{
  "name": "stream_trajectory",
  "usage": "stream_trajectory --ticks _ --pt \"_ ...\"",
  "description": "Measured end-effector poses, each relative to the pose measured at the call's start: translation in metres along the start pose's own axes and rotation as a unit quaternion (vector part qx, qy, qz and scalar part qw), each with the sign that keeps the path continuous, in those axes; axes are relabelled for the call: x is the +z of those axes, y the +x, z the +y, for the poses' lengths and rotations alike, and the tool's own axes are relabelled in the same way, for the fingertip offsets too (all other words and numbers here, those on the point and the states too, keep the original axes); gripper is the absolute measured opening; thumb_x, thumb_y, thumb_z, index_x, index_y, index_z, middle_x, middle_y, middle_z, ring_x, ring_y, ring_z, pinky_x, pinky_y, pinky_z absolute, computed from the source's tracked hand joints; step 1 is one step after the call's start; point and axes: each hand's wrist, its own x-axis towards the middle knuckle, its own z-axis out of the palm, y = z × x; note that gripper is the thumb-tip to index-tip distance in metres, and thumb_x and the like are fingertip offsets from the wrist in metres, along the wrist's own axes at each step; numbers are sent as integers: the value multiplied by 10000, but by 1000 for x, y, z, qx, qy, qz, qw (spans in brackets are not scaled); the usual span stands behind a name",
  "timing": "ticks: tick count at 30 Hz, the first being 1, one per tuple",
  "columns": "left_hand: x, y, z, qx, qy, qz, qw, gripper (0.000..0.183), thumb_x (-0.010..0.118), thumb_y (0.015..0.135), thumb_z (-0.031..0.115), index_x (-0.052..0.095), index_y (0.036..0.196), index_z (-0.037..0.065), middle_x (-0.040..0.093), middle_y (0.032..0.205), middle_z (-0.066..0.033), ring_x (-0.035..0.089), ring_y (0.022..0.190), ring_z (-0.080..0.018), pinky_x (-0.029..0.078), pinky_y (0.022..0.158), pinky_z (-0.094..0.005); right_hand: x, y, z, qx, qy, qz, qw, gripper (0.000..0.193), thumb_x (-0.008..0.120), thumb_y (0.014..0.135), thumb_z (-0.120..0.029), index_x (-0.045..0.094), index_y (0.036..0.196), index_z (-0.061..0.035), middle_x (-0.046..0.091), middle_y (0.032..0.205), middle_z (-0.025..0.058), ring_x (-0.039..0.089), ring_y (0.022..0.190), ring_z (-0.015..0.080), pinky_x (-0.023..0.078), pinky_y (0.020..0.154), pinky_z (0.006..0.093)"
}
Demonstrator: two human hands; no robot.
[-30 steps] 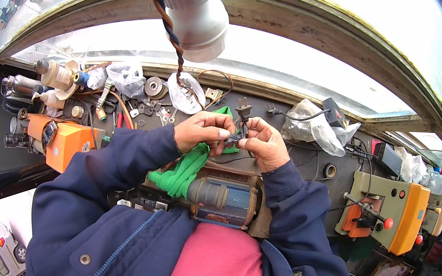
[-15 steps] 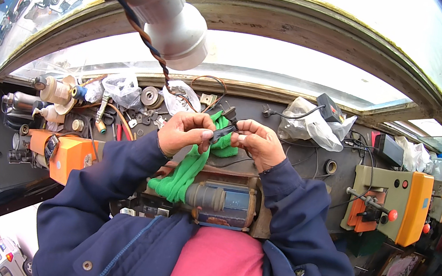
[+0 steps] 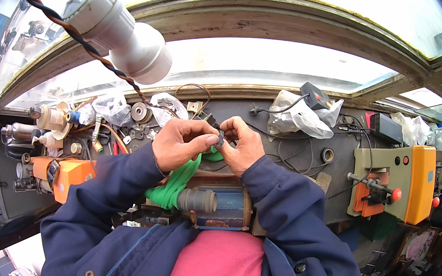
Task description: The person assembles an electrical plug by hand, inserting wires into the plug body and tightening internal screws. They repeatedly open and close the plug housing to check the assembly. The task is performed at a cluttered workbench with tools and parts visible.
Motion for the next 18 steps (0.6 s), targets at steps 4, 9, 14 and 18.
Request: stream_trajectory --ticks 4,9,14,18 --pt "-4 -4 0 46 5 7 999 380 498 1042 318 670 1118 -12 619 769 -16 500 605 -52 394 570 -203 -2 0 -3 -12 3 21 1000 190 702 879 -130 587 954 1 684 783 138 684 711 228 526 663 349" --pt "-10 0 -8 100 55 104 988 356 598 935 102 558 1282 34 604 1065 -33 519 868 -85 438 725 -226 -5 -2 -10 -19 -4 22 1000 230 723 904 -175 587 933 8 680 769 143 667 682 218 517 648 347" --pt "-10 11 -19 114 127 29 985 603 666 850 59 483 1423 103 606 1177 -86 583 1003 -144 487 729 -257 -3 -2 -13 -26 6 26 999 229 732 900 -165 596 923 17 676 761 138 650 667 175 509 627 322" --pt "-12 18 -27 76 68 16 995 388 667 892 97 579 1269 81 656 1044 -51 606 926 -114 490 742 -269 -6 -3 -5 10 9 22 1000 228 748 894 -145 599 957 16 682 792 96 626 697 100 513 633 286"
